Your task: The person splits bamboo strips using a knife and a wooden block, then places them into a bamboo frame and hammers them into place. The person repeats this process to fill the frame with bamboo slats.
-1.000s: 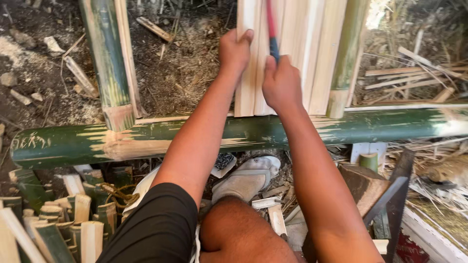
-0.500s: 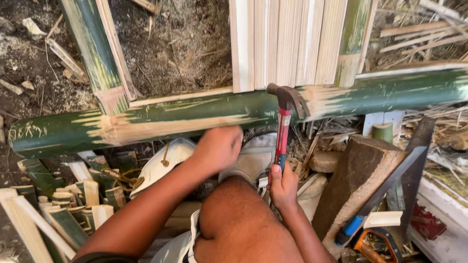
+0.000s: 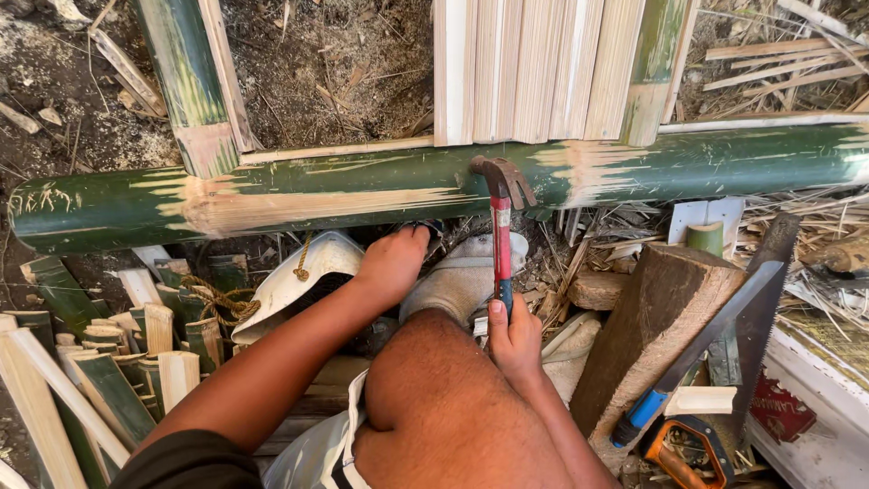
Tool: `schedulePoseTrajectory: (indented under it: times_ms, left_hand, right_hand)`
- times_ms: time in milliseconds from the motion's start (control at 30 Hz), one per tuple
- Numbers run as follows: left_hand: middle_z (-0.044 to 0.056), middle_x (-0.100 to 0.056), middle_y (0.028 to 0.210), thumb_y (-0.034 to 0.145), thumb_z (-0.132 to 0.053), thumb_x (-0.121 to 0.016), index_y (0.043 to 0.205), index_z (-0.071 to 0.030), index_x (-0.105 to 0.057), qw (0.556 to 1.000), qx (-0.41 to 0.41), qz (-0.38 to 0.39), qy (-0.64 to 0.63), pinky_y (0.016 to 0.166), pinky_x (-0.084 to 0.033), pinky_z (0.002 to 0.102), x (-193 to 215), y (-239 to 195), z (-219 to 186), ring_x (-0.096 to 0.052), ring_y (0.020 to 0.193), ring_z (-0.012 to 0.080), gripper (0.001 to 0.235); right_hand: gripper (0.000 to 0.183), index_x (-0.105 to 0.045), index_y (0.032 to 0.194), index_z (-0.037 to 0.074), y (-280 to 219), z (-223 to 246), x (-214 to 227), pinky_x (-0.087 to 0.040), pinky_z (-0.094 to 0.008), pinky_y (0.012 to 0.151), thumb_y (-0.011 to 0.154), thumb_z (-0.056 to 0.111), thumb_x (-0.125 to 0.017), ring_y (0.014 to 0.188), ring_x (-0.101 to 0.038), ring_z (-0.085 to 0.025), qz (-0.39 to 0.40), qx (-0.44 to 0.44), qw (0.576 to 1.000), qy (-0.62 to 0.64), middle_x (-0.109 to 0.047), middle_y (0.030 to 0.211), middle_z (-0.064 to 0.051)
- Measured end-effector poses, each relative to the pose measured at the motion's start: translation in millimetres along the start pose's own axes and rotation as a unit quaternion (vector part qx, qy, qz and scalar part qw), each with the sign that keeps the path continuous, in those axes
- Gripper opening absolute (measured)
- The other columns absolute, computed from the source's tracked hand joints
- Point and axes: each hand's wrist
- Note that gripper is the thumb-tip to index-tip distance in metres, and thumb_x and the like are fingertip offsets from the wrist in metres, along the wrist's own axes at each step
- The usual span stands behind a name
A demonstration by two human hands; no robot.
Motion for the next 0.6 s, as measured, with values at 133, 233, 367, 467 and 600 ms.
schedulePoseTrajectory:
  times_ms: [133,233,367,467,600]
  left_hand:
    - [0.021,-0.066,0.093,0.09,-0.009,-0.06,0.097,0.0,-0.056,0.991,-0.039,-0.042,-0.12,0.072,-0.058,0.048,32.4,-8.0,-15.4,-0.069,0.082,0.0392,0.012]
    - [0.017,-0.067,0.093,0.091,-0.009,-0.064,0.101,-0.002,-0.057,0.963,-0.052,-0.092,-0.246,0.071,-0.059,0.042,62.4,-1.7,-22.6,-0.071,0.078,0.0308,0.014]
    - [0.013,-0.069,0.09,0.096,-0.008,-0.069,0.106,-0.002,-0.059,0.942,-0.025,-0.106,-0.319,0.069,-0.058,0.038,91.8,33.2,-8.4,-0.072,0.077,0.0254,0.015]
    - [0.016,-0.07,0.101,0.097,-0.003,-0.069,0.114,-0.001,-0.062,0.92,-0.103,-0.234,-0.298,0.079,-0.059,0.039,100.5,61.0,7.7,-0.073,0.09,0.0277,0.019]
    - [0.016,-0.07,0.108,0.096,0.001,-0.068,0.11,-0.001,-0.063,0.93,-0.177,-0.236,-0.217,0.094,-0.056,0.042,109.4,95.7,24.8,-0.07,0.106,0.0321,0.015]
  right_hand:
    - [0.039,-0.053,0.089,0.003,1.5,0.1,0.4,-0.047,-0.041,0.049,0.105,0.039,-0.048,0.047,-0.06,-0.026,0.01,-0.038,0.999,-0.001,-0.057,0.056,-0.012]
    - [0.039,-0.053,0.091,0.003,2.7,-1.0,-3.1,-0.047,-0.041,0.051,0.105,0.039,-0.048,0.049,-0.06,-0.026,0.003,-0.022,1.0,-0.002,-0.057,0.058,-0.012]
    - [0.04,-0.053,0.091,0.003,4.1,-3.7,-7.7,-0.048,-0.041,0.052,0.106,0.039,-0.049,0.05,-0.06,-0.028,-0.002,-0.025,1.0,-0.006,-0.058,0.059,-0.013]
    - [0.038,-0.054,0.092,0.003,2.9,-4.1,-8.8,-0.048,-0.042,0.053,0.106,0.038,-0.048,0.051,-0.06,-0.03,-0.005,-0.012,1.0,-0.009,-0.058,0.061,-0.014]
    - [0.038,-0.054,0.092,0.003,7.8,-1.8,-12.2,-0.048,-0.042,0.053,0.106,0.038,-0.049,0.051,-0.061,-0.03,-0.005,-0.019,1.0,-0.014,-0.058,0.06,-0.014]
Point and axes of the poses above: each hand's wrist, its own y-axis towards the middle knuckle, its own x-axis out of the back of the hand, z = x × y
